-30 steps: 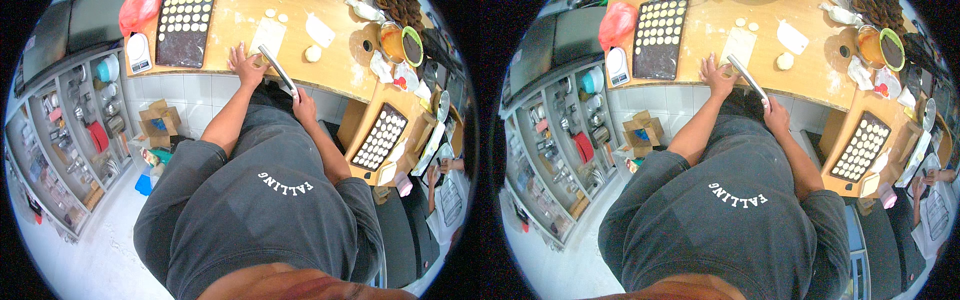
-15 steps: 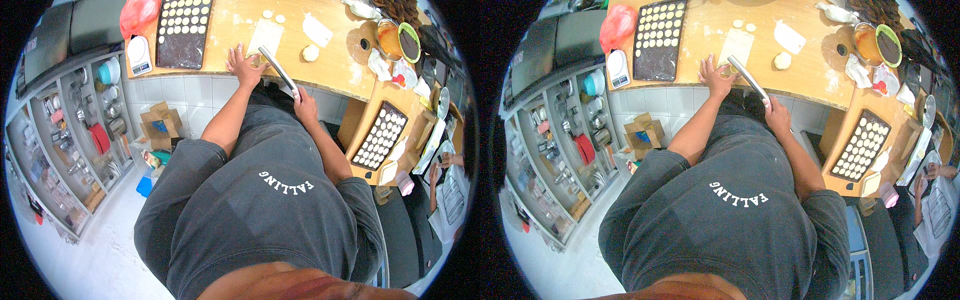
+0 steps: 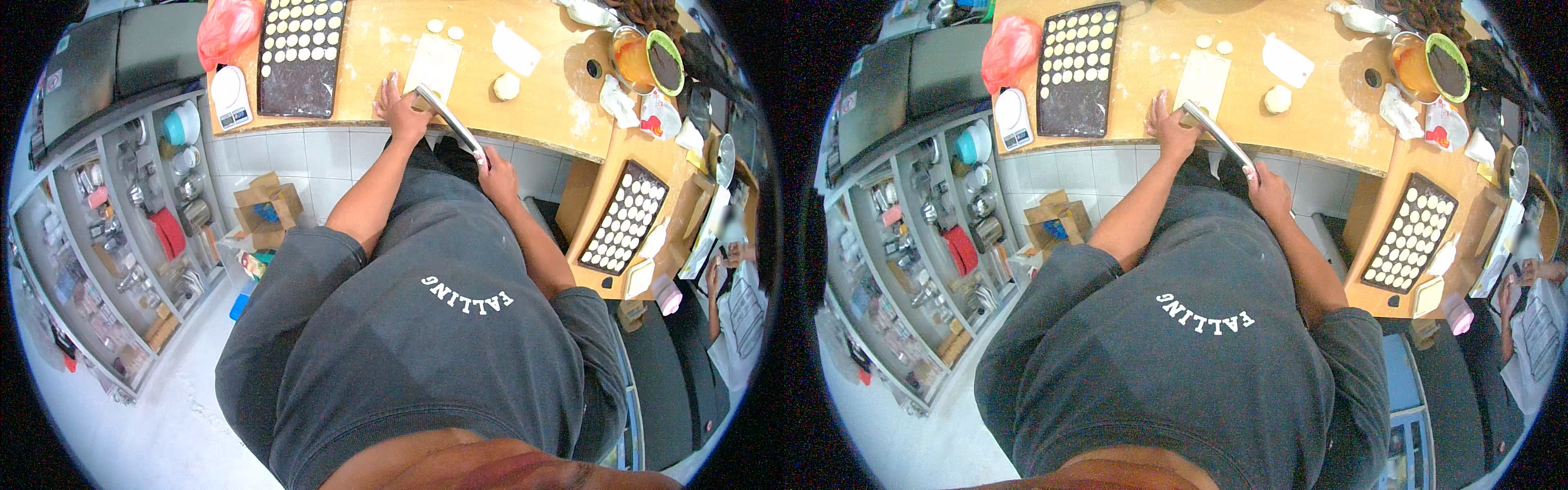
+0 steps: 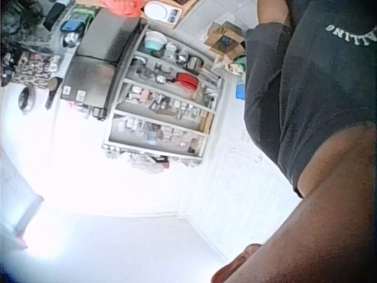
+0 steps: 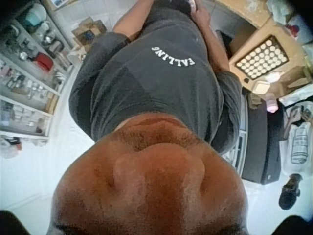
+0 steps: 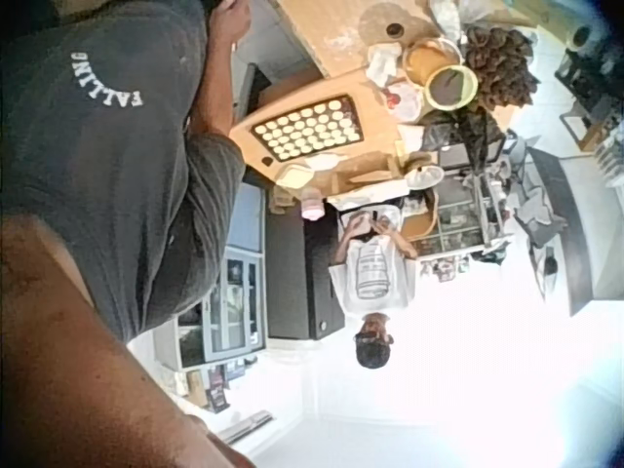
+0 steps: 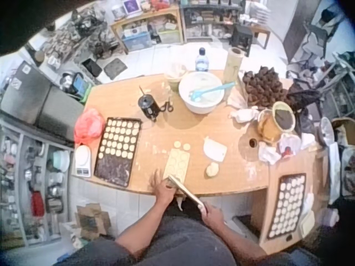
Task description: The person uses a circular cutter to press out rounds from flattened dough on a table and then stacks the resulting pieces.
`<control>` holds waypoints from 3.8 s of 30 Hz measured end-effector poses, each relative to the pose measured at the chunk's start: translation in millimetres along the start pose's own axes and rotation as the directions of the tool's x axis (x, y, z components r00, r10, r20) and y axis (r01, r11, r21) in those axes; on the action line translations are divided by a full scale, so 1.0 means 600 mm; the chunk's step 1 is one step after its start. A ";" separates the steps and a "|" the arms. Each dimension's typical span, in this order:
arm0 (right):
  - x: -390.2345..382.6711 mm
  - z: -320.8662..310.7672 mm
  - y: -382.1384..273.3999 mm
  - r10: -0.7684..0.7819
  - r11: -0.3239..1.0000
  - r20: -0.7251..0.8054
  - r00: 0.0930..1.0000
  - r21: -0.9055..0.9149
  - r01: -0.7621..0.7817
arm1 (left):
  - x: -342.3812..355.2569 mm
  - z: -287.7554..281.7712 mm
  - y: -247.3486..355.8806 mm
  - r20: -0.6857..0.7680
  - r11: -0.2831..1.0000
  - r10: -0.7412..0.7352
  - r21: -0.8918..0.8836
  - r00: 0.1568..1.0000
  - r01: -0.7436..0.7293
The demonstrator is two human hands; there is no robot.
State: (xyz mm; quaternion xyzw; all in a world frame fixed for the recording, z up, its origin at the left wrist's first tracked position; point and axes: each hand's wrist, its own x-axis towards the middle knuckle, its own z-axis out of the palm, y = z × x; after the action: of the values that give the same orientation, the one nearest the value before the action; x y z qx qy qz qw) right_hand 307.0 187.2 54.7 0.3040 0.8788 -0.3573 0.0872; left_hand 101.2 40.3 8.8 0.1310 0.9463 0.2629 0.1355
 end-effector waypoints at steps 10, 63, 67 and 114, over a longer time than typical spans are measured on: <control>-0.029 0.014 -0.042 0.169 0.985 -0.029 0.985 0.036 -0.168 | 0.034 -0.039 -0.004 0.076 0.980 0.195 0.009 0.978 -0.196; 0.107 0.003 -0.148 0.360 0.932 -0.447 0.819 0.208 -0.296 | 0.120 -0.185 -0.063 0.554 0.871 0.201 0.277 0.808 -0.407; 0.145 -0.023 -0.116 0.354 0.935 -0.437 0.827 0.161 -0.316 | 0.100 -0.184 -0.041 0.647 0.899 -0.047 0.359 0.761 -0.250; 0.162 -0.080 -0.011 -0.155 0.978 -0.426 0.891 -0.195 0.077 | 0.140 -0.159 -0.032 0.299 0.982 0.067 0.152 0.952 -0.116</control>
State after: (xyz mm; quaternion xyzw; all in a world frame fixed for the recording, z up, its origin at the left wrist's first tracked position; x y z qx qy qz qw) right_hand 228.3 261.9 57.6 0.3148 0.9201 -0.2064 -0.1087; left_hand -11.3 7.0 61.6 0.2232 0.9274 0.1661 0.2502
